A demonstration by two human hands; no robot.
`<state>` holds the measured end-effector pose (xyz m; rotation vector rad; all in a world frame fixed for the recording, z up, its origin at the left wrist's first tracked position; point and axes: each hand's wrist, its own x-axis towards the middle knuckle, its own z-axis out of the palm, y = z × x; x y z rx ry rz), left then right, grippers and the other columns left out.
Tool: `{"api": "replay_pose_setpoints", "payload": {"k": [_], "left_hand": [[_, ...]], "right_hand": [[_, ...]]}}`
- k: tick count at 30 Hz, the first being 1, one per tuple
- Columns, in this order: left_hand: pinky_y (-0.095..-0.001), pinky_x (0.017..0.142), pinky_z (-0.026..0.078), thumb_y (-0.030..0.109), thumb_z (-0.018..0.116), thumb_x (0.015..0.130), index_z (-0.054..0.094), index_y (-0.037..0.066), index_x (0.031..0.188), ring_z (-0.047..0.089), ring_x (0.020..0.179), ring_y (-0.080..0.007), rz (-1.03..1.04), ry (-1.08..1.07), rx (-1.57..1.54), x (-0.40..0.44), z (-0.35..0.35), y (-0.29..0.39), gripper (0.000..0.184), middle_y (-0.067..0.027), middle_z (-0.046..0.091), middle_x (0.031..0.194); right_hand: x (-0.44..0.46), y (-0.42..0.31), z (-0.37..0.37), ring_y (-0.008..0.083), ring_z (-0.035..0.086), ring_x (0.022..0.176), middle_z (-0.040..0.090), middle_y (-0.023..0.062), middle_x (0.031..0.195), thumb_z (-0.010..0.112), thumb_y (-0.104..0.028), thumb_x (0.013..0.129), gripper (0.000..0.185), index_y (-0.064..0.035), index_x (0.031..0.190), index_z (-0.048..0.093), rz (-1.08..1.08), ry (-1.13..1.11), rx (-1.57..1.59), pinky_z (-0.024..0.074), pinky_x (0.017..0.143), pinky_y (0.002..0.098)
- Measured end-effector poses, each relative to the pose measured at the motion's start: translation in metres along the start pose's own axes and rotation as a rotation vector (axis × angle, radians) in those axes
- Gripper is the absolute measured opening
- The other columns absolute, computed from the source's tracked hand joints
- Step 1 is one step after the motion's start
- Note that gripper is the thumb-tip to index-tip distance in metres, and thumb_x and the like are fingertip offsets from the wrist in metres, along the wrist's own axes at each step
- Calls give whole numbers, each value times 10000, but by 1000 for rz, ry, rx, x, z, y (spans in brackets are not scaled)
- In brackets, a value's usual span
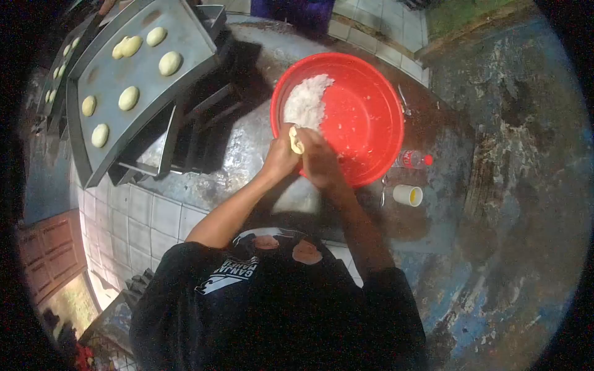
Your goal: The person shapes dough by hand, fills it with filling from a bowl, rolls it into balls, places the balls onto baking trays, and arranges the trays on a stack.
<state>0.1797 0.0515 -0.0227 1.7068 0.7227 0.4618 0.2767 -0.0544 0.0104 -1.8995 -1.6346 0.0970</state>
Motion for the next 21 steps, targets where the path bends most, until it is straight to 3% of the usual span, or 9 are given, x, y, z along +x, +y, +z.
{"api": "replay_pose_setpoints", "payload": {"k": [1, 5, 7, 9, 13, 15, 17, 19, 21], "left_hand": [[-535, 737, 527, 203, 671, 931, 484, 27, 1230, 677, 960, -508, 5, -7, -8, 5, -3, 1, 394, -316, 687, 940], [-506, 754, 543, 190, 693, 929, 487, 36, 1253, 696, 960, -476, 71, -118, 112, 6, -3, -8, 414, -295, 694, 950], [-440, 808, 554, 176, 734, 909, 496, 45, 1269, 721, 985, -372, 79, -113, -111, 5, -1, -15, 451, -264, 704, 1002], [-390, 860, 545, 179, 759, 897, 466, 46, 1304, 704, 1022, -294, 71, -164, -256, 2, 6, -21, 519, -223, 699, 1052], [-389, 878, 542, 134, 755, 881, 388, 36, 1333, 687, 1030, -301, 253, -269, -281, -28, -4, 12, 590, -185, 681, 1057], [-399, 863, 545, 118, 785, 848, 427, 37, 1283, 681, 1021, -277, -3, -178, -8, -49, -14, 38, 569, -156, 674, 1056], [-382, 810, 551, 150, 809, 845, 487, 45, 1208, 685, 968, -225, 104, -97, 4, -48, -10, 10, 497, -105, 684, 1017], [-303, 719, 534, 162, 807, 870, 583, 63, 1091, 680, 863, -146, -154, -237, -501, -64, -23, 37, 331, -5, 668, 894], [-294, 738, 536, 188, 783, 899, 608, 57, 1100, 678, 872, -137, -146, -230, -551, -79, -18, 47, 297, -13, 684, 918]], "right_hand": [[-11, -2, 1, 407, 584, 1218, 595, 254, 1312, 543, -25, 949, 368, -5, 1314, 576, -158, 113, -6, 475, 1019, 466], [-35, 13, -1, 403, 544, 1284, 552, 270, 1365, 606, -78, 960, 436, 53, 1363, 505, -51, 24, 151, 420, 1092, 502], [-31, 11, -16, 323, 615, 1173, 605, 231, 1275, 641, -114, 961, 493, 51, 1396, 478, 550, 16, 593, 485, 1023, 442], [-22, 27, -17, 254, 653, 1074, 638, 185, 1215, 659, -139, 960, 467, 22, 1376, 521, 844, 243, 960, 532, 935, 372], [-28, -9, -18, 229, 671, 1004, 658, 160, 1155, 612, -100, 977, 452, 35, 1393, 498, 709, 193, 806, 551, 883, 351], [-42, -47, -26, 246, 664, 1078, 666, 188, 1176, 537, -42, 993, 469, 54, 1441, 434, 92, -44, -108, 535, 947, 369], [-52, -60, -40, 263, 656, 1118, 665, 206, 1200, 510, -22, 994, 460, 53, 1441, 434, 137, 16, 117, 523, 975, 375], [-61, -67, -46, 280, 648, 1158, 664, 224, 1223, 483, -3, 995, 453, 52, 1442, 435, 167, 52, 336, 511, 1003, 381], [-68, -76, -46, 304, 614, 1243, 641, 239, 1294, 492, -35, 1008, 401, 19, 1405, 507, 350, 258, 721, 483, 1053, 389]]}}
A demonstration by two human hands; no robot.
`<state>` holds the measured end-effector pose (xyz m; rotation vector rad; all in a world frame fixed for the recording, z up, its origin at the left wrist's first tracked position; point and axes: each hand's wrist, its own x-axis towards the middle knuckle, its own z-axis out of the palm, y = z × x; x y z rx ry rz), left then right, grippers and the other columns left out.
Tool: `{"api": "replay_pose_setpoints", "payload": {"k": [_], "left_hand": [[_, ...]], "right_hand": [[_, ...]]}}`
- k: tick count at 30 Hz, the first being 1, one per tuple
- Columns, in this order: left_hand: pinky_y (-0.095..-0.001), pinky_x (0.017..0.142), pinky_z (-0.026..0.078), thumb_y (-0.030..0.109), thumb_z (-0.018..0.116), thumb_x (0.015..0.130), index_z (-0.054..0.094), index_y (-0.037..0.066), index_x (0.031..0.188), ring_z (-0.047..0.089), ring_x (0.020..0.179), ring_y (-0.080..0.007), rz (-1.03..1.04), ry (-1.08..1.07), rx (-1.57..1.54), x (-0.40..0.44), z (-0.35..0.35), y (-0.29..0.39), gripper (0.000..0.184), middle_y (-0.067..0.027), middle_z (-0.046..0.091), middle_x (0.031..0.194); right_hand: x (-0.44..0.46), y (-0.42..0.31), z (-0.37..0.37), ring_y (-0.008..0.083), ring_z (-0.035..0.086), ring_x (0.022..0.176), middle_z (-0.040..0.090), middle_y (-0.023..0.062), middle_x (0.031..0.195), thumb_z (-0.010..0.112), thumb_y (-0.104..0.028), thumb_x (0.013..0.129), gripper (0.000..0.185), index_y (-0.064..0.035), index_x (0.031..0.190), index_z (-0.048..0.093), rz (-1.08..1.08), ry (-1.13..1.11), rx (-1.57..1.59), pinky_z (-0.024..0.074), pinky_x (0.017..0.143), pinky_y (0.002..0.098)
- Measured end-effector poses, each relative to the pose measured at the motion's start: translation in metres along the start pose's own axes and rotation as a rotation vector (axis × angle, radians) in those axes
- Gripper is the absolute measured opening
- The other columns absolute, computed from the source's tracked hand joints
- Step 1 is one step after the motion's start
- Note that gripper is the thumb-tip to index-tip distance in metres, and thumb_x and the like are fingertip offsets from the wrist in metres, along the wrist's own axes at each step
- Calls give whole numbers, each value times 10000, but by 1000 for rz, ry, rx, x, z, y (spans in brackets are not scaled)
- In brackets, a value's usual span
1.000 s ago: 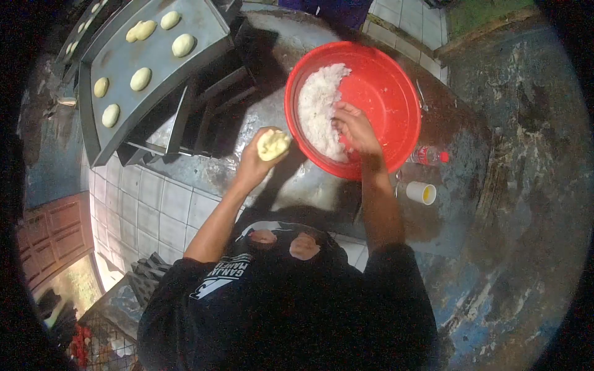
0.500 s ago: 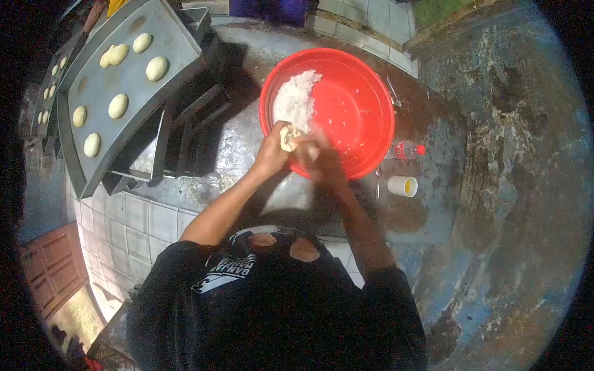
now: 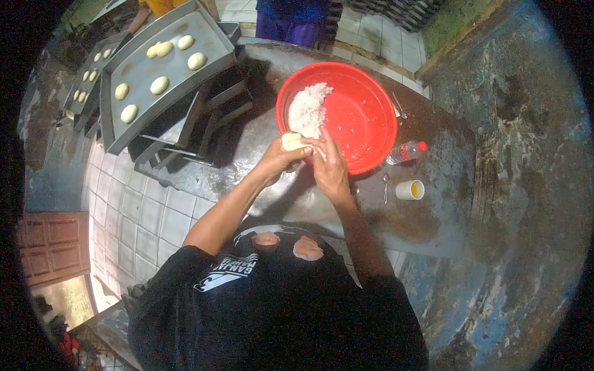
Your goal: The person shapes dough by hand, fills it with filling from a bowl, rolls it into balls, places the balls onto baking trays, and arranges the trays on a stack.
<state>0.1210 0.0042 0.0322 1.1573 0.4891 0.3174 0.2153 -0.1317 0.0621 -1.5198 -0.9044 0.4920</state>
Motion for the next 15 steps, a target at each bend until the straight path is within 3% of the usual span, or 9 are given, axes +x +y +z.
{"api": "replay_pose_setpoints", "payload": {"k": [4, 5, 8, 9, 10, 12, 13, 14, 15], "left_hand": [[-300, 875, 539, 299, 653, 1018, 685, -8, 1171, 678, 983, -150, 111, -45, 53, -23, 20, -1, 345, -66, 739, 1069], [-312, 923, 527, 319, 624, 1033, 669, -12, 1237, 672, 1038, -165, 263, 68, 195, -25, 21, -8, 391, -80, 732, 1130], [-326, 995, 501, 350, 571, 1058, 543, 23, 1458, 644, 1157, -182, 330, 136, 400, -53, 22, -5, 517, -113, 687, 1297], [-341, 1062, 456, 326, 589, 1039, 543, 28, 1454, 568, 1284, -238, 324, 82, 384, -65, 24, 0, 513, -155, 618, 1388], [-355, 1129, 411, 302, 608, 1020, 543, 32, 1450, 492, 1411, -293, 316, 30, 369, -77, 26, 6, 512, -196, 549, 1479], [-350, 1073, 451, 283, 682, 973, 507, 34, 1474, 583, 1313, -279, 278, 56, 519, -105, 21, 15, 587, -178, 626, 1401], [-329, 1001, 481, 243, 719, 948, 504, 33, 1483, 614, 1184, -213, 249, -35, 583, -114, 11, 16, 614, -124, 669, 1301], [-308, 929, 511, 203, 756, 923, 501, 32, 1492, 645, 1055, -147, 216, -120, 647, -123, -1, 20, 647, -71, 712, 1202], [-303, 918, 508, 262, 701, 979, 624, -9, 1357, 655, 1037, -160, 235, -219, 649, -121, -23, 4, 471, -60, 715, 1185]], "right_hand": [[-23, -12, 7, 227, 639, 1112, 675, 172, 1134, 633, -101, 981, 430, 21, 1373, 502, 30, 132, -362, 525, 948, 370], [-27, -6, 12, 188, 644, 1032, 679, 130, 1073, 697, -115, 950, 424, 18, 1315, 529, 120, 176, -105, 528, 907, 336], [-33, 17, 18, 158, 649, 1006, 686, 96, 1066, 709, -104, 942, 393, -1, 1287, 551, 91, 310, 290, 516, 919, 303], [-36, 14, 6, 145, 653, 1006, 689, 81, 1075, 711, -85, 936, 369, -15, 1274, 582, 185, 80, 611, 505, 930, 284], [-37, 12, 0, 142, 666, 995, 702, 74, 1056, 682, -69, 949, 333, 18, 1259, 601, 326, -59, 636, 529, 905, 294], [-42, -11, -11, 146, 681, 952, 717, 60, 1048, 633, -57, 977, 254, 31, 1215, 641, 217, -328, -17, 547, 859, 300], [-47, -27, -5, 146, 681, 952, 717, 60, 1048, 633, -57, 977, 254, 31, 1215, 641, 212, -353, 5, 547, 859, 300], [-53, -43, 4, 159, 688, 935, 723, 72, 1036, 620, -65, 988, 234, 31, 1199, 654, -106, -405, -186, 548, 850, 308], [-57, -50, 17, 171, 694, 918, 728, 84, 1024, 608, -73, 998, 220, 31, 1183, 666, -434, -437, -369, 549, 840, 316]]}}
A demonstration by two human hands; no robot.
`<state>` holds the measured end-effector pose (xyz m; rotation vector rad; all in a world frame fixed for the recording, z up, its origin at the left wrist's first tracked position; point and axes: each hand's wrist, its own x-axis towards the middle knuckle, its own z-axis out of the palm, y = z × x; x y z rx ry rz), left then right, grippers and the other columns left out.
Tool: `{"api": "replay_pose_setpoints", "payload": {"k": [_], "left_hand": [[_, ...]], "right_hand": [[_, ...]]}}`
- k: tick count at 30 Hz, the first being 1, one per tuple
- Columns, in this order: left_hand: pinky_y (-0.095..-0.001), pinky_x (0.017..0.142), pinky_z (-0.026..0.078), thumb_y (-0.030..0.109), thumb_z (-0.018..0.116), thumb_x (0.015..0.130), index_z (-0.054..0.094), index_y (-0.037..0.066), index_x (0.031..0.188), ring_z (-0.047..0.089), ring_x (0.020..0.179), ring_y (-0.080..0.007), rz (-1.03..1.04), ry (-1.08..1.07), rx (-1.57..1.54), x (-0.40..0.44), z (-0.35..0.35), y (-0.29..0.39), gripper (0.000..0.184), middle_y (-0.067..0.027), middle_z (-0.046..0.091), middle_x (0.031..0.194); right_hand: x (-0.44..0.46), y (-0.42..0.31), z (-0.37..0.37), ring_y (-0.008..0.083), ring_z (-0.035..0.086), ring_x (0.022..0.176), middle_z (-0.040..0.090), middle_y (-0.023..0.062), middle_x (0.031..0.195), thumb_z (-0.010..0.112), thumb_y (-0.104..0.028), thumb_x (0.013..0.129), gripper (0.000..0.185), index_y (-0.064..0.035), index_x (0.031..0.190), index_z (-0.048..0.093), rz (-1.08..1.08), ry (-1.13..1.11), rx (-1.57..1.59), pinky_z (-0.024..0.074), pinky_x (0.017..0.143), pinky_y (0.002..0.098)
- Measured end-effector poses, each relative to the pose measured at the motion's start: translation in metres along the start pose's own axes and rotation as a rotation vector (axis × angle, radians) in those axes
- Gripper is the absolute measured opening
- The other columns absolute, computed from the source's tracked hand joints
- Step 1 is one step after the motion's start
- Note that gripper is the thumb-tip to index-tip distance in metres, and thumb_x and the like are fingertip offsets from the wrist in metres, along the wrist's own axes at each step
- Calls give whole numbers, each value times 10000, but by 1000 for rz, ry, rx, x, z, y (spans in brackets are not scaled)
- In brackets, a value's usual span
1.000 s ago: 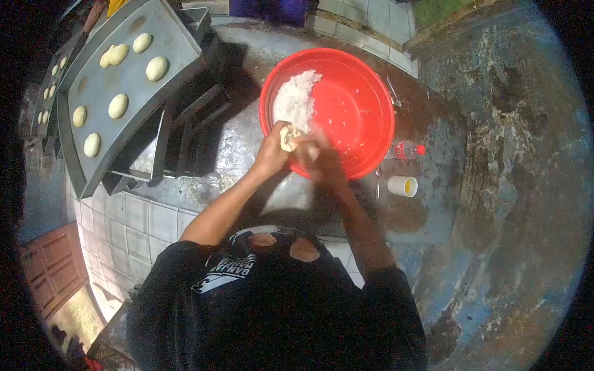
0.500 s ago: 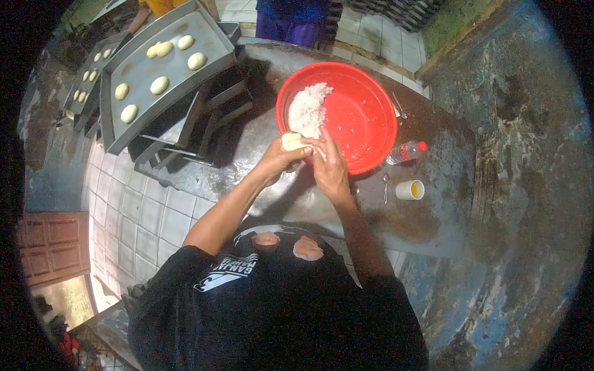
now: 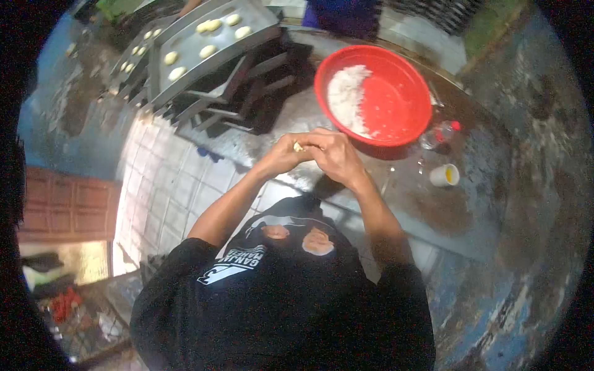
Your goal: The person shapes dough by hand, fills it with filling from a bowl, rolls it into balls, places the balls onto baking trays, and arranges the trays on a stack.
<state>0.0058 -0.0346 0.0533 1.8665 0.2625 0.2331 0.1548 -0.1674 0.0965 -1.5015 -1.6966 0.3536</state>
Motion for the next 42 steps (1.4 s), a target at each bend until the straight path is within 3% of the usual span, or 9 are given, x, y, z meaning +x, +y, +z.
{"api": "replay_pose_setpoints", "payload": {"k": [3, 4, 9, 12, 19, 27, 31, 35, 42], "left_hand": [[-325, 1034, 443, 387, 550, 1050, 652, 7, 1324, 598, 1196, -174, -202, 254, -277, -19, -14, 17, 480, -81, 665, 1308], [-340, 1112, 395, 460, 453, 1088, 637, 23, 1357, 549, 1309, -184, -155, 367, -405, -23, -16, 24, 546, -95, 619, 1407], [-377, 1219, 273, 490, 402, 1089, 391, 64, 1563, 273, 1527, -221, -104, 393, -988, -42, -40, 46, 637, -100, 305, 1658], [-400, 1195, 314, 418, 478, 1080, 558, 49, 1451, 275, 1529, -259, 108, 527, -338, -51, -74, 27, 528, -100, 316, 1657], [-363, 1163, 361, 334, 516, 1080, 525, -27, 1451, 409, 1446, -228, 234, 769, -465, -97, -219, 11, 518, -135, 404, 1603], [-365, 1051, 495, 57, 589, 1007, 538, -29, 1392, 647, 1173, -234, 82, 1243, -415, -213, -362, -27, 398, -166, 636, 1335], [-324, 971, 517, 39, 585, 1007, 637, -40, 1259, 661, 1117, -194, -165, 1480, -359, -275, -393, -77, 269, -129, 697, 1181], [-331, 942, 520, 65, 572, 1021, 654, -37, 1220, 666, 1052, -196, -315, 1618, -361, -327, -399, -108, 238, -120, 703, 1125], [-352, 930, 504, 160, 580, 1028, 663, -28, 1204, 649, 1044, -198, -472, 1671, -417, -344, -406, -123, 272, -107, 703, 1080]], "right_hand": [[21, -19, 37, 253, 704, 952, 715, 153, 1017, 645, -126, 981, 275, 24, 1211, 663, 206, 524, 790, 542, 870, 363], [25, -16, 42, 309, 692, 1015, 695, 184, 1047, 674, -181, 974, 373, 45, 1265, 618, 154, 640, 288, 531, 917, 391], [48, -40, 105, 244, 648, 1101, 665, 147, 1163, 623, -268, 1034, 408, 28, 1307, 557, -130, 538, -138, 496, 964, 365], [95, -60, 117, 146, 589, 1146, 613, 71, 1246, 518, -430, 1076, 475, -27, 1324, 555, 311, 305, 1126, 468, 993, 348], [250, -98, 162, 129, 656, 992, 676, 46, 1096, 548, -320, 1075, 357, -30, 1281, 581, 637, -213, 1271, 526, 893, 295], [555, -51, 231, 112, 629, 927, 684, 66, 1036, 685, -288, 980, 417, 25, 1248, 623, 200, -49, 362, 517, 824, 270], [673, 27, 303, 361, 654, 1059, 663, 248, 1188, 668, -260, 967, 490, 69, 1314, 561, -369, 207, -373, 505, 961, 418], [722, 69, 350, 465, 508, 1294, 538, 322, 1380, 562, -292, 1021, 492, 88, 1333, 535, -347, -408, -584, 419, 1085, 484], [712, 92, 388, 416, 374, 1453, 409, 271, 1552, 449, -295, 1072, 497, 58, 1418, 500, -401, -291, -406, 288, 1213, 448]]}}
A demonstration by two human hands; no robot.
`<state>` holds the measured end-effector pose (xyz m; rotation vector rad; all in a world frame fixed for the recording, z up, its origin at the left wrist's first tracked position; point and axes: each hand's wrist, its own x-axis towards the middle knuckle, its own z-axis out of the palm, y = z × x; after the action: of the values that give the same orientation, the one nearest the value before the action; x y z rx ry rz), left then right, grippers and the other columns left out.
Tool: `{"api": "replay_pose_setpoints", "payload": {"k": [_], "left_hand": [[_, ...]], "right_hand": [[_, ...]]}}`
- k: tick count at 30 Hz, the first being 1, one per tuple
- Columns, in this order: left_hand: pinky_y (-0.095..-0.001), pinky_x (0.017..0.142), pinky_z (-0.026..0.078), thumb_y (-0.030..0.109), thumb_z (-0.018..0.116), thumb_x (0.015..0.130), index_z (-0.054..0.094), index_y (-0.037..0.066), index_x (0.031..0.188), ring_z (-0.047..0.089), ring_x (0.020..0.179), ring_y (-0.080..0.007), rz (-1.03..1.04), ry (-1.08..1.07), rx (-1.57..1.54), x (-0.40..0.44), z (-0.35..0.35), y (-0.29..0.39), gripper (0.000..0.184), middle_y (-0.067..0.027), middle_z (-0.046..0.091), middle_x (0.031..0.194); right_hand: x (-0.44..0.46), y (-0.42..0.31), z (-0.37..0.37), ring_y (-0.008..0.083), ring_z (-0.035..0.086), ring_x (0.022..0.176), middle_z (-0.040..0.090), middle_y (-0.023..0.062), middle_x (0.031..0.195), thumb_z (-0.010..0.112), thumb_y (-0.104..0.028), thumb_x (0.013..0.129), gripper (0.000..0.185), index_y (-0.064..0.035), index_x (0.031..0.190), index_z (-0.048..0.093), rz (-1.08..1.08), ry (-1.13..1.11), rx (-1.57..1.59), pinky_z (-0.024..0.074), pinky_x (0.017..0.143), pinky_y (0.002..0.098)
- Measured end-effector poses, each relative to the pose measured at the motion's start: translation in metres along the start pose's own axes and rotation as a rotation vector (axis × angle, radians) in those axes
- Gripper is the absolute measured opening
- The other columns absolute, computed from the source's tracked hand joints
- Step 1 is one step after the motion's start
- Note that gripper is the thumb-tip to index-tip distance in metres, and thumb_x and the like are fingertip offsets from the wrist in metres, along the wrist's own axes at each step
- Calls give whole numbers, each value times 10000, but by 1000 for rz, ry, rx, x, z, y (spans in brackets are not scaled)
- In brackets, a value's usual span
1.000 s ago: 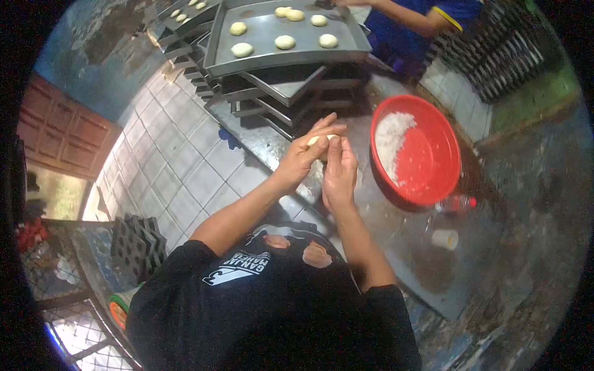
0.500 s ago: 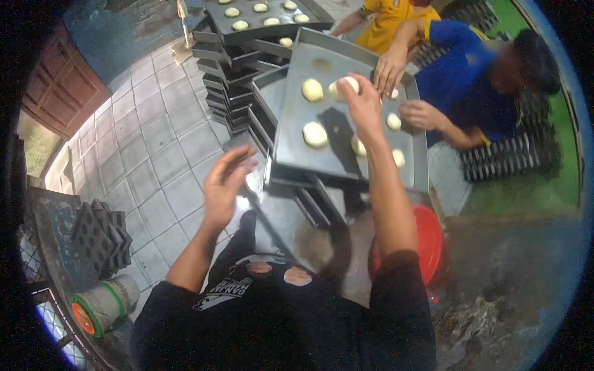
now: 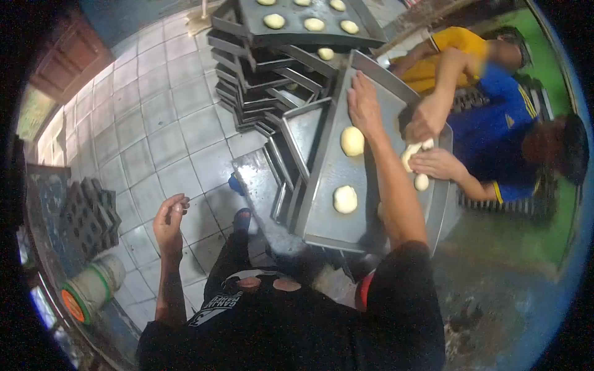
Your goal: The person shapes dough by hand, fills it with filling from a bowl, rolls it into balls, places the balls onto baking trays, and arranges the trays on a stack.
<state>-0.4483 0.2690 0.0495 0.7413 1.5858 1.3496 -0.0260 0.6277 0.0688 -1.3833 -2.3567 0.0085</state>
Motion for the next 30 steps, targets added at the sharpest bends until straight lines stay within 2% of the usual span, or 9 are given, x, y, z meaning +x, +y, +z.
{"api": "replay_pose_setpoints", "payload": {"k": [3, 5, 6, 9, 12, 19, 24, 29, 30], "left_hand": [[-338, 930, 511, 124, 588, 1018, 662, -33, 1204, 656, 1043, -197, 59, -121, -15, 22, 30, 5, 254, -112, 706, 1088], [-330, 930, 516, 101, 591, 1013, 662, -37, 1202, 664, 1038, -197, 109, -169, -9, 31, 48, 18, 245, -116, 709, 1097], [-324, 927, 521, 73, 593, 1007, 662, -43, 1197, 675, 1029, -198, 235, -235, 53, 31, 56, 30, 233, -121, 712, 1103], [-319, 917, 534, 39, 596, 1001, 663, -52, 1190, 693, 1013, -197, 414, -326, 95, 19, 74, 64, 220, -131, 715, 1109], [-317, 904, 546, 43, 594, 1007, 663, -56, 1192, 700, 1013, -196, 502, -429, 22, -3, 102, 81, 222, -136, 715, 1108], [-337, 945, 553, 126, 524, 1064, 579, -71, 1322, 650, 1189, -230, 412, -534, -323, -122, 190, 90, 329, -154, 689, 1177], [-299, 746, 466, 290, 435, 1111, 607, 6, 1006, 530, 830, -103, 152, -896, -241, -219, 236, 41, 348, -51, 587, 880], [-297, 621, 418, 358, 466, 1104, 553, 55, 858, 470, 711, -83, 190, -995, -34, -322, 246, -44, 400, 8, 502, 757], [-288, 608, 404, 363, 474, 1101, 547, 67, 849, 456, 698, -73, 81, -1028, -62, -344, 248, -54, 396, 23, 487, 746]], "right_hand": [[4, 1, -28, 370, 333, 1492, 401, 224, 1580, 424, -376, 1085, 545, 24, 1449, 496, -91, -14, 0, 243, 1234, 438], [14, -33, -70, 290, 317, 1508, 401, 172, 1600, 412, -470, 1084, 608, -3, 1461, 503, 462, -239, 690, 243, 1225, 412], [16, -33, -89, 239, 392, 1460, 472, 136, 1556, 419, -512, 1077, 632, -22, 1468, 507, 507, -248, 852, 272, 1201, 387], [-6, -24, -111, 238, 491, 1384, 559, 135, 1475, 486, -457, 1065, 577, -33, 1455, 518, 459, -106, 712, 333, 1165, 384], [-82, -59, -91, 291, 615, 1197, 665, 167, 1231, 623, -388, 980, 482, -26, 1298, 620, 152, -351, 180, 470, 1005, 425], [-229, -206, -188, 160, 645, 984, 691, 119, 1055, 797, -135, 843, 347, -19, 1145, 670, 565, 253, 805, 538, 778, 296], [-377, -287, -207, 282, 650, 997, 620, 145, 1135, 794, -72, 817, 366, -3, 1155, 669, 365, 512, 281, 550, 770, 357], [-527, -325, -171, 242, 685, 859, 695, 111, 993, 742, -34, 885, 310, 27, 1179, 664, 745, 621, 414, 534, 797, 316], [-547, -329, -169, 198, 677, 871, 700, 97, 1012, 723, -45, 917, 277, 39, 1176, 667, 940, 758, 725, 534, 797, 301]]}}
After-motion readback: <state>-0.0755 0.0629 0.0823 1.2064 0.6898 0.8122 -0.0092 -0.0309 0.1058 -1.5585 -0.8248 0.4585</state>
